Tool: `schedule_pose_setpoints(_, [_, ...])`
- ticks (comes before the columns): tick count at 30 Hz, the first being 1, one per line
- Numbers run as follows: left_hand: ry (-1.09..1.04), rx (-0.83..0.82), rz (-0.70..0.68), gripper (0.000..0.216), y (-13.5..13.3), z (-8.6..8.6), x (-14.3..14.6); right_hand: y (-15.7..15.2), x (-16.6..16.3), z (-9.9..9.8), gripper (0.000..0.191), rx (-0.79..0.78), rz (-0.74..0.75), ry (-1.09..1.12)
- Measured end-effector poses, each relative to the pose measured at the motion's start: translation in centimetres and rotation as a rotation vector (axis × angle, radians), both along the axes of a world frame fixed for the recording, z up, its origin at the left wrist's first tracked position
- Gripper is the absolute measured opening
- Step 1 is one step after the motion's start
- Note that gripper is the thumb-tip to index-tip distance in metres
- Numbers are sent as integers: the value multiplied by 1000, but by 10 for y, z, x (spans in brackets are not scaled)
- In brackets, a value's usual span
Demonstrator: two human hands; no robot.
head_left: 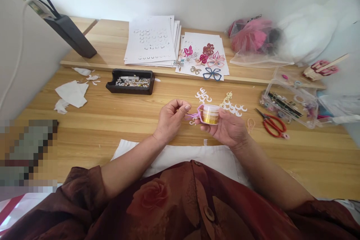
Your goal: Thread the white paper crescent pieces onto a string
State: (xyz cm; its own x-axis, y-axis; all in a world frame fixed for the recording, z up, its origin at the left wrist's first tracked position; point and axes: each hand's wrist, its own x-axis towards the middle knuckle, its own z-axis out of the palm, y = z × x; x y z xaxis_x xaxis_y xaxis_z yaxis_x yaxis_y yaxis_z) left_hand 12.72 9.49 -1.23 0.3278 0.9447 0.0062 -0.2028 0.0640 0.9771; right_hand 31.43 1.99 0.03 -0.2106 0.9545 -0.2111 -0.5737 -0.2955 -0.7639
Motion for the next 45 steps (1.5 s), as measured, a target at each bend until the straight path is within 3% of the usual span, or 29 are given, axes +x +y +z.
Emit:
schedule_pose_setpoints(7, [22, 39, 101, 38, 10, -5, -5, 2, 10, 1, 40, 26, -100, -53])
schedule_pose_setpoints(15, [-84, -69, 187, 47, 20, -3, -8, 4, 22, 4, 39, 43, -153, -75])
schedule_pose_setpoints(27, [-365, -163, 16, 47, 14, 9, -7, 7, 16, -4, 31, -37, -120, -100])
schedule_pose_setpoints(45, [-172, -73, 42, 44, 14, 4, -6, 6, 18, 3, 30, 26, -158, -144])
